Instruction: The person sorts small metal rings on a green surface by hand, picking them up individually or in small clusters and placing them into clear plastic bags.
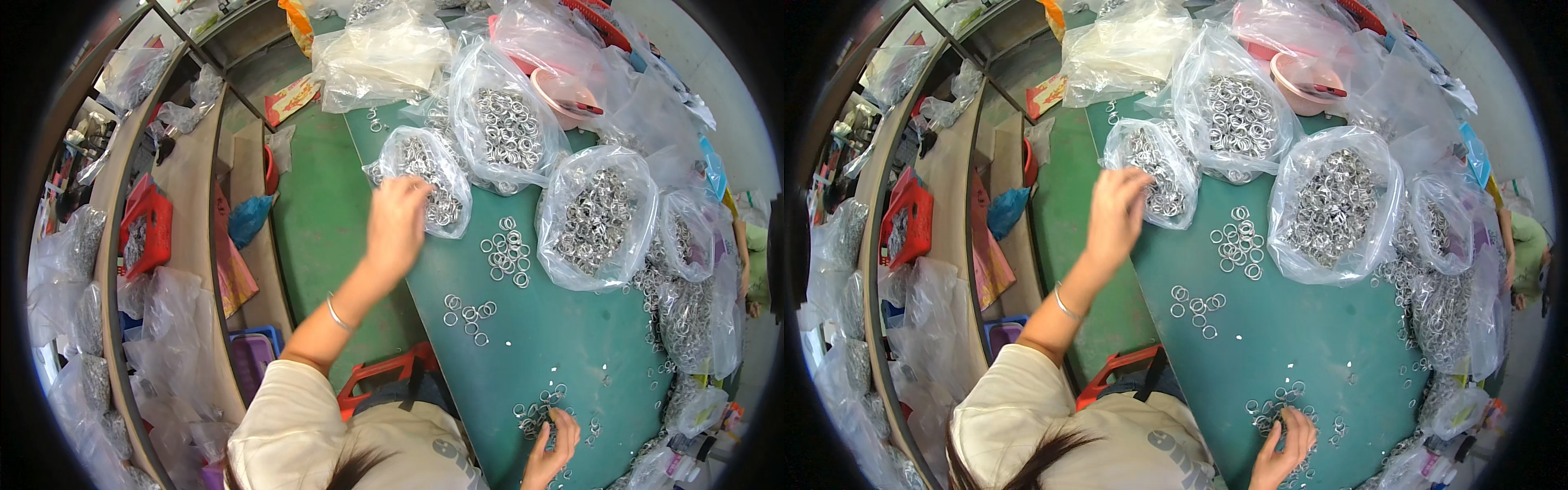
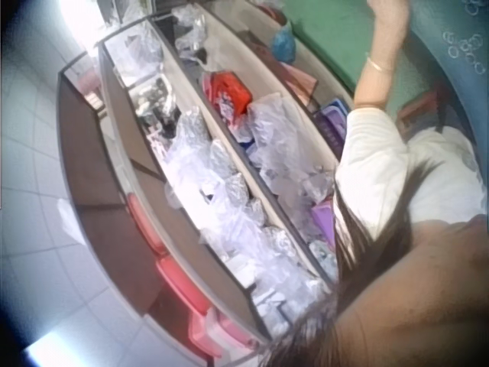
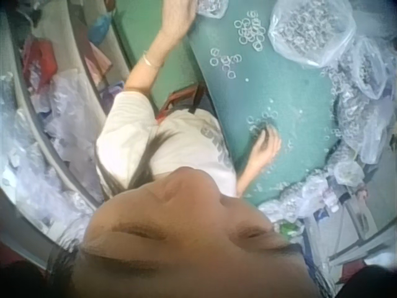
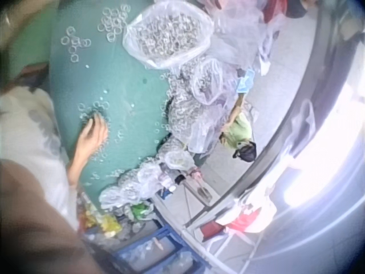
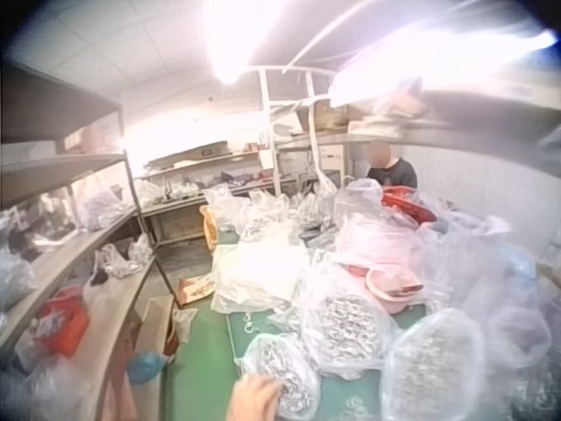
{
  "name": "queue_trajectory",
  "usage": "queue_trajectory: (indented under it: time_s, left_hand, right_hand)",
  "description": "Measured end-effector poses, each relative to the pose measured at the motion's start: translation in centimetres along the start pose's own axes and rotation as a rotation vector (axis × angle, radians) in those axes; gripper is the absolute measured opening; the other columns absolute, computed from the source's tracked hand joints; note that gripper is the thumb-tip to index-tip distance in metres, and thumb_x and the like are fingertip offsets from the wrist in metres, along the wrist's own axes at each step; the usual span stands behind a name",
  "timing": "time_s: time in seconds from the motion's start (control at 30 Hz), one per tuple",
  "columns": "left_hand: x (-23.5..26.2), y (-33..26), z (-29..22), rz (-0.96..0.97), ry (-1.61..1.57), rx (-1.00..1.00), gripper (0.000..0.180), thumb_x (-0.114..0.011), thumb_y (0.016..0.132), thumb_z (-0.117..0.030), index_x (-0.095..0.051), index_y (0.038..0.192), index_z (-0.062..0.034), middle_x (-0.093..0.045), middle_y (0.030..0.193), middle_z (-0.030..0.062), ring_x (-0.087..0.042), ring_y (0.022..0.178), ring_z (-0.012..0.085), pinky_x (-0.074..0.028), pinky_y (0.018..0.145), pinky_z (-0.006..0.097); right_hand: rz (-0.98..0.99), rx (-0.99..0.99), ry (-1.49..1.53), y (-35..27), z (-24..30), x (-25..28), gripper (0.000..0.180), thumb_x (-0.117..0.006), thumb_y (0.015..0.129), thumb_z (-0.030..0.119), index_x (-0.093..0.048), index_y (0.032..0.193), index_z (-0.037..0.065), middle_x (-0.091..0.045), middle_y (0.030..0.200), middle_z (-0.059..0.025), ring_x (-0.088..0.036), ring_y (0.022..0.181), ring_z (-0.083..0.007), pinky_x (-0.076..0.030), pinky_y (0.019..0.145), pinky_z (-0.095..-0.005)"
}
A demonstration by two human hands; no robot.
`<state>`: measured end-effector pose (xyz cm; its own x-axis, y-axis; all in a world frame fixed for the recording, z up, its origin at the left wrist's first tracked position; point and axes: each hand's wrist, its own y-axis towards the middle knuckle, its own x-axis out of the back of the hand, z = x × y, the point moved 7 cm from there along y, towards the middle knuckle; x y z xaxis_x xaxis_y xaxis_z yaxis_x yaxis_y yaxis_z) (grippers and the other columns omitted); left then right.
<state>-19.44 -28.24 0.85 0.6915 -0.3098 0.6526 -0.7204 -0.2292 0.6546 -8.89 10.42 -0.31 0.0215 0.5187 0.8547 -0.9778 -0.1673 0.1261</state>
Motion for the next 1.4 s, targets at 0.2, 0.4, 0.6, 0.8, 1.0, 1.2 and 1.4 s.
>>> queue_trajectory:
  time_s: [0.2, 0.4, 0.6, 0.8, 1.0, 1.2, 1.4]
  left_hand:
    - [-0.6, 2.2, 3.0, 0.181, 0.205, -0.122, 0.02, -0.07, 0.073, -0.003, -0.068, 0.092, -0.0085, -0.058, 0.095, 0.0025, -0.052, 0.087, 0.0222, -0.037, 0.074, 0.034]
    - [0.7, 2.8, 3.8, 0.034, -0.094, -0.007, 0.015, -0.067, 0.077, 0.0, -0.066, 0.09, -0.0064, -0.063, 0.094, 0.0037, -0.059, 0.085, 0.0219, -0.041, 0.075, 0.033]
    - [-0.1, -2.7, 4.6, 0.147, -1.156, 0.702, 0.013, -0.058, 0.09, -0.004, -0.061, 0.101, 0.003, -0.067, 0.091, 0.0133, -0.063, 0.076, 0.015, -0.048, 0.065, 0.023]
    - [-2.6, -8.1, 3.1, 0.122, -0.989, 0.722, 0.015, -0.053, 0.091, 0.002, -0.063, 0.102, 0.0034, -0.064, 0.087, 0.0077, -0.06, 0.074, 0.0106, -0.049, 0.064, 0.022]
    - [-4.0, -6.6, 0.5, -0.007, -0.6, 0.367, 0.016, -0.058, 0.077, 0.009, -0.063, 0.089, -0.0002, -0.059, 0.077, 0.0108, -0.06, 0.062, 0.0213, -0.047, 0.055, 0.029]
    - [-4.8, -7.2, 1.2, 0.081, -0.458, 0.437, 0.012, -0.06, 0.075, 0.006, -0.062, 0.083, -0.0019, -0.055, 0.071, 0.0099, -0.056, 0.053, 0.0207, -0.046, 0.051, 0.031]
    - [-4.8, -7.4, 1.4, 0.077, -0.476, 0.47, 0.012, -0.059, 0.074, 0.007, -0.061, 0.083, -0.0015, -0.056, 0.072, 0.0099, -0.056, 0.053, 0.0203, -0.046, 0.05, 0.03]
  right_hand:
    - [0.065, 0.099, 0.058, 1.8, 3.3, -2.4, 0.018, -0.06, 0.08, -0.001, -0.063, 0.098, -0.001, -0.063, 0.1, -0.0125, -0.057, 0.095, -0.0301, -0.039, 0.089, -0.0391]
    - [0.132, 0.117, 0.091, 3.0, 5.5, -4.0, 0.02, -0.062, 0.078, -0.002, -0.064, 0.098, 0.001, -0.063, 0.1, -0.0095, -0.056, 0.096, -0.0285, -0.038, 0.089, -0.0399]
    - [0.258, 0.186, 0.231, 5.3, 8.5, -6.4, 0.019, -0.062, 0.077, -0.003, -0.064, 0.096, 0.001, -0.063, 0.097, -0.0116, -0.058, 0.092, -0.0288, -0.041, 0.084, -0.037]
    - [0.328, 0.355, 0.364, 11.4, 12.8, -9.8, 0.023, -0.062, 0.079, -0.003, -0.063, 0.102, -0.001, -0.064, 0.098, -0.0139, -0.059, 0.091, -0.0313, -0.044, 0.083, -0.0387]
    - [0.0, 0.703, 0.471, 20.7, 21.3, -13.1, 0.036, -0.064, 0.073, -0.003, -0.062, 0.109, 0.002, -0.059, 0.115, -0.0142, -0.054, 0.106, -0.0331, -0.043, 0.089, -0.0415]
    - [-0.207, 0.723, -0.02, 23.6, 23.2, -16.4, 0.035, -0.063, 0.072, -0.001, -0.059, 0.107, 0.004, -0.058, 0.112, -0.0084, -0.054, 0.095, -0.0265, -0.042, 0.076, -0.037]
    - [-0.41, 0.648, 0.039, 24.8, 21.4, -15.1, 0.032, -0.06, 0.069, -0.003, -0.061, 0.1, 0.006, -0.058, 0.098, -0.0074, -0.054, 0.083, -0.0242, -0.038, 0.068, -0.0362]
